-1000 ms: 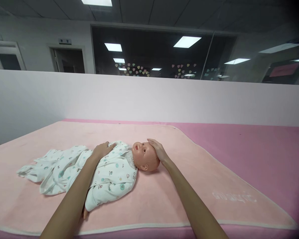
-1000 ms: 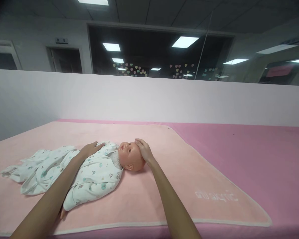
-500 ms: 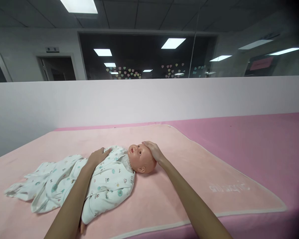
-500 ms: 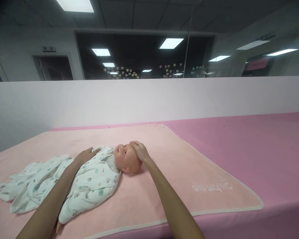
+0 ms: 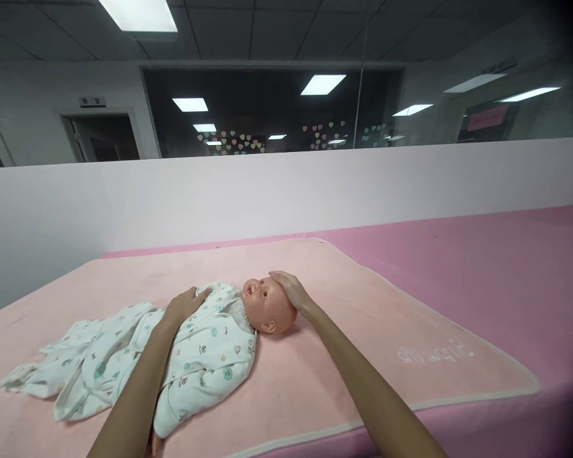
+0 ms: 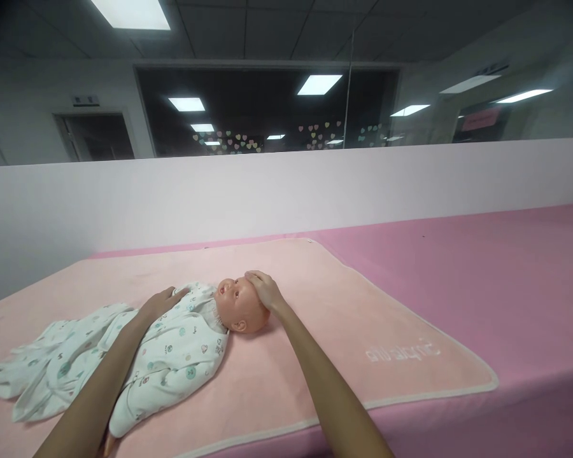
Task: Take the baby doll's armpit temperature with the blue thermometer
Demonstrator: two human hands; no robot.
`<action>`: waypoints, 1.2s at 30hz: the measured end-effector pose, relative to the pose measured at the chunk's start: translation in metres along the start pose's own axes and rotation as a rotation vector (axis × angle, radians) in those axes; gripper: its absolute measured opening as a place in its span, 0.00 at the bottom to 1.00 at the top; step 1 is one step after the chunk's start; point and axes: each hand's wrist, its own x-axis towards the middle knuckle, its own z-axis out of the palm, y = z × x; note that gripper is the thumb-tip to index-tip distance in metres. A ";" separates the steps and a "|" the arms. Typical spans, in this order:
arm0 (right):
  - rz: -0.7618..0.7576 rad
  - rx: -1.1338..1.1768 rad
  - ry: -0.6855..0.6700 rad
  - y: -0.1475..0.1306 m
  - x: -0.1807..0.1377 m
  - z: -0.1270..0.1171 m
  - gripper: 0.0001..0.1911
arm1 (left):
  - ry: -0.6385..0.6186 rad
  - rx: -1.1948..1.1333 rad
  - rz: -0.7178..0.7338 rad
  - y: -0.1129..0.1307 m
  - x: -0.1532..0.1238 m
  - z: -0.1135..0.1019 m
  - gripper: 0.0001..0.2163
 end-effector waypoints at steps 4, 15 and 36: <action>0.003 0.004 -0.003 -0.001 0.000 0.000 0.16 | 0.010 0.001 0.001 0.000 0.000 0.000 0.29; -0.010 0.004 -0.015 -0.002 0.000 0.000 0.16 | -0.002 0.007 -0.002 0.001 0.000 -0.001 0.29; -0.006 0.015 -0.029 0.001 -0.002 -0.001 0.16 | -0.013 -0.005 0.007 -0.001 0.002 0.001 0.27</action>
